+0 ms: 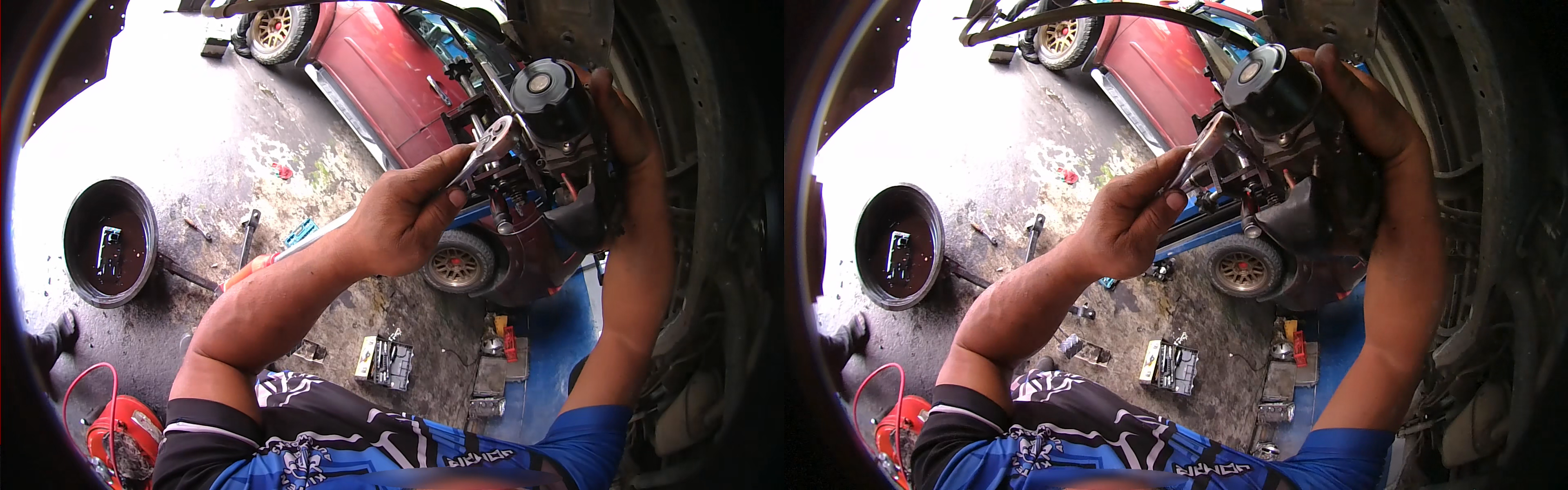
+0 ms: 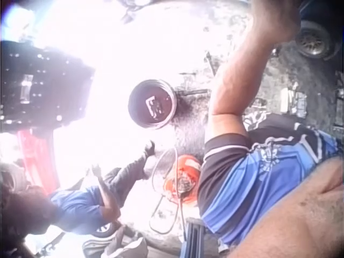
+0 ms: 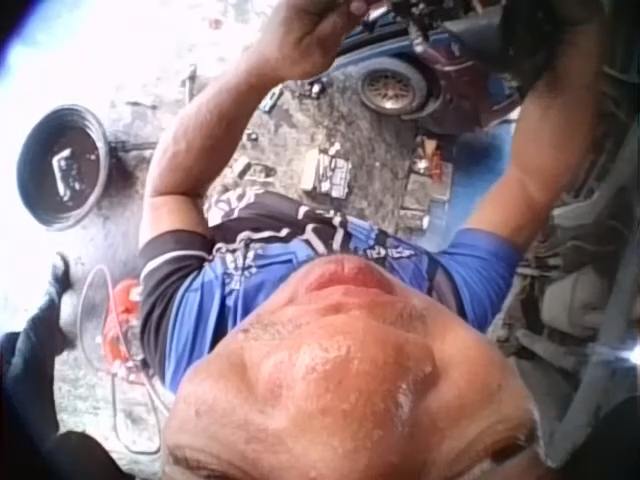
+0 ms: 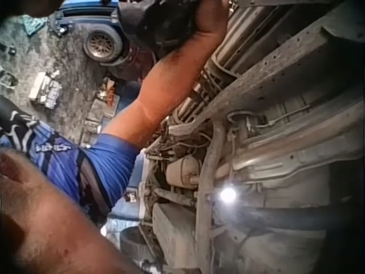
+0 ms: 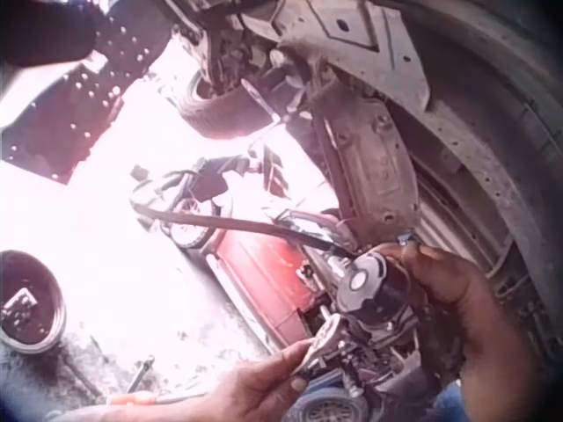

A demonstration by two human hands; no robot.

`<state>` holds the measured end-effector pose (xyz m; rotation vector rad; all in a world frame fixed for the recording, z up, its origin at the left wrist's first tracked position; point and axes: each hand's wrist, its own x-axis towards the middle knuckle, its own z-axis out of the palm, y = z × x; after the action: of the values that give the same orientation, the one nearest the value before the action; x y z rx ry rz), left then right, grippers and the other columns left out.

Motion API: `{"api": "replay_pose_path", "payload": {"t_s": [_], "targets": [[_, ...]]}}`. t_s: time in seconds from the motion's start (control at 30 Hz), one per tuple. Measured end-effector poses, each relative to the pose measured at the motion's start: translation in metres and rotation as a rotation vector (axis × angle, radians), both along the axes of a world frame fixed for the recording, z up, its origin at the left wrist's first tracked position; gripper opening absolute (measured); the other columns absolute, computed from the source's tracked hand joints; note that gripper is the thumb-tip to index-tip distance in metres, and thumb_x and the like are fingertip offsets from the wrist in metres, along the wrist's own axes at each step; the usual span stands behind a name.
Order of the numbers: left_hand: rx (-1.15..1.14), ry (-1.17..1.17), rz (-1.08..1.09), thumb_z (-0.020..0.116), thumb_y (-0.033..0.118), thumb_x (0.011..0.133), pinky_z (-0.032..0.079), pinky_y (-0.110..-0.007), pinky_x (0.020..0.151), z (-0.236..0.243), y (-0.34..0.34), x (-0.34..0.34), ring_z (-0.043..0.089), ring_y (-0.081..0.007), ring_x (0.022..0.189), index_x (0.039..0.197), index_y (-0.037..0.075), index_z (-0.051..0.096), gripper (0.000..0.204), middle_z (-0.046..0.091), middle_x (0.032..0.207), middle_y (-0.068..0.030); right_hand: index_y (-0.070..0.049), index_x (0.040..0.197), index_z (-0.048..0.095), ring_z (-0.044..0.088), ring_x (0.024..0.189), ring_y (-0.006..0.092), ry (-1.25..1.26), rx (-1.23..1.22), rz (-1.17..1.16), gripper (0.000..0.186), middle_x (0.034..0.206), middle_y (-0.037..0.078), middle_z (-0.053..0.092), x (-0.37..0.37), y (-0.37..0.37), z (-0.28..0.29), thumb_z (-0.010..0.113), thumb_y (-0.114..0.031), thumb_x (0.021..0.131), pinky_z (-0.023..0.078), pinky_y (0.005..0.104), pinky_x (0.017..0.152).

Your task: Manually repairing or installing automotive components under a vehicle on a lift.

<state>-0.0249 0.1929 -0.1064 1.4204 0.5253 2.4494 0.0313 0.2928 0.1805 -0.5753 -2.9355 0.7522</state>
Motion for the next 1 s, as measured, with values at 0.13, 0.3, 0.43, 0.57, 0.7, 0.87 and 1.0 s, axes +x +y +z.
{"api": "replay_pose_path", "payload": {"t_s": [0.13, 0.3, 0.43, 0.57, 0.7, 0.87, 1.0], "targets": [[0.012, -0.051, -0.048, 0.048, 0.012, 0.1, 0.035, -0.031, 0.105, 0.003, -0.001, -0.001, 0.047, -0.0165, 0.125, 0.14, -0.006, 0.04, 0.045, 0.056, 0.132, -0.0148, -0.003, 0.125, 0.057, 0.06, 0.107, 0.0153, -0.052, -0.068, -0.074, 0.072, 0.114, 0.008, 0.065, -0.006, -0.019, -0.005, 0.056, -0.064, 0.088, 0.046, 0.0294, 0.093], [0.048, -0.012, 0.062, 0.046, 0.006, 0.098, 0.046, -0.031, 0.095, 0.001, 0.006, -0.003, 0.058, -0.019, 0.112, 0.139, -0.009, 0.039, 0.044, 0.063, 0.121, -0.0186, -0.003, 0.121, 0.061, 0.061, 0.103, 0.015, 0.046, 0.122, -0.176, 0.069, 0.112, 0.008, 0.066, -0.008, -0.022, -0.009, 0.056, -0.064, 0.088, 0.046, 0.0295, 0.092], [0.05, -0.029, -0.056, 0.047, 0.01, 0.1, 0.037, -0.032, 0.104, 0.005, 0.003, -0.001, 0.05, -0.018, 0.123, 0.14, -0.008, 0.039, 0.045, 0.057, 0.129, -0.0162, -0.004, 0.119, 0.063, 0.062, 0.101, 0.0147, 0.043, 0.129, -0.181, 0.068, 0.111, 0.008, 0.066, -0.007, -0.023, -0.007, 0.056, -0.064, 0.088, 0.046, 0.0302, 0.091], [-0.003, 0.106, 0.152, 0.046, 0.009, 0.099, 0.039, -0.033, 0.102, 0.001, 0.015, -0.011, 0.053, -0.0199, 0.121, 0.139, -0.008, 0.039, 0.044, 0.059, 0.127, -0.0186, -0.003, 0.118, 0.064, 0.062, 0.098, 0.0137, 0.02, 0.171, -0.179, 0.067, 0.109, 0.008, 0.067, -0.008, -0.027, -0.009, 0.054, -0.063, 0.09, 0.047, 0.0291, 0.088], [0.088, 0.154, 0.19, 0.045, 0.006, 0.098, 0.042, -0.033, 0.099, 0.001, 0.025, -0.019, 0.056, -0.0211, 0.117, 0.139, -0.009, 0.038, 0.044, 0.059, 0.124, -0.0217, -0.002, 0.119, 0.064, 0.062, 0.096, 0.0126, -0.002, 0.172, -0.18, 0.066, 0.107, 0.009, 0.068, -0.009, -0.029, -0.009, 0.053, -0.061, 0.091, 0.048, 0.0276, 0.086], [-0.015, 0.273, 0.275, 0.047, 0.006, 0.097, 0.046, -0.034, 0.095, 0.003, 0.012, -0.025, 0.06, -0.0241, 0.112, 0.14, -0.009, 0.036, 0.047, 0.06, 0.12, -0.0236, 0.0, 0.116, 0.063, 0.068, 0.082, 0.0175, -0.004, 0.139, -0.169, 0.066, 0.098, 0.012, 0.069, -0.012, -0.025, -0.01, 0.055, -0.06, 0.09, 0.055, 0.0307, 0.073], [-0.29, 0.246, 0.321, 0.048, 0.003, 0.093, 0.048, -0.035, 0.089, 0.015, -0.026, 0.001, 0.065, -0.0254, 0.1, 0.143, -0.008, 0.03, 0.054, 0.063, 0.11, -0.0232, 0.002, 0.112, 0.062, 0.07, 0.065, 0.0238, -0.012, 0.008, -0.166, 0.063, 0.089, 0.016, 0.07, -0.014, -0.024, -0.012, 0.056, -0.057, 0.09, 0.059, 0.0344, 0.056]]}}
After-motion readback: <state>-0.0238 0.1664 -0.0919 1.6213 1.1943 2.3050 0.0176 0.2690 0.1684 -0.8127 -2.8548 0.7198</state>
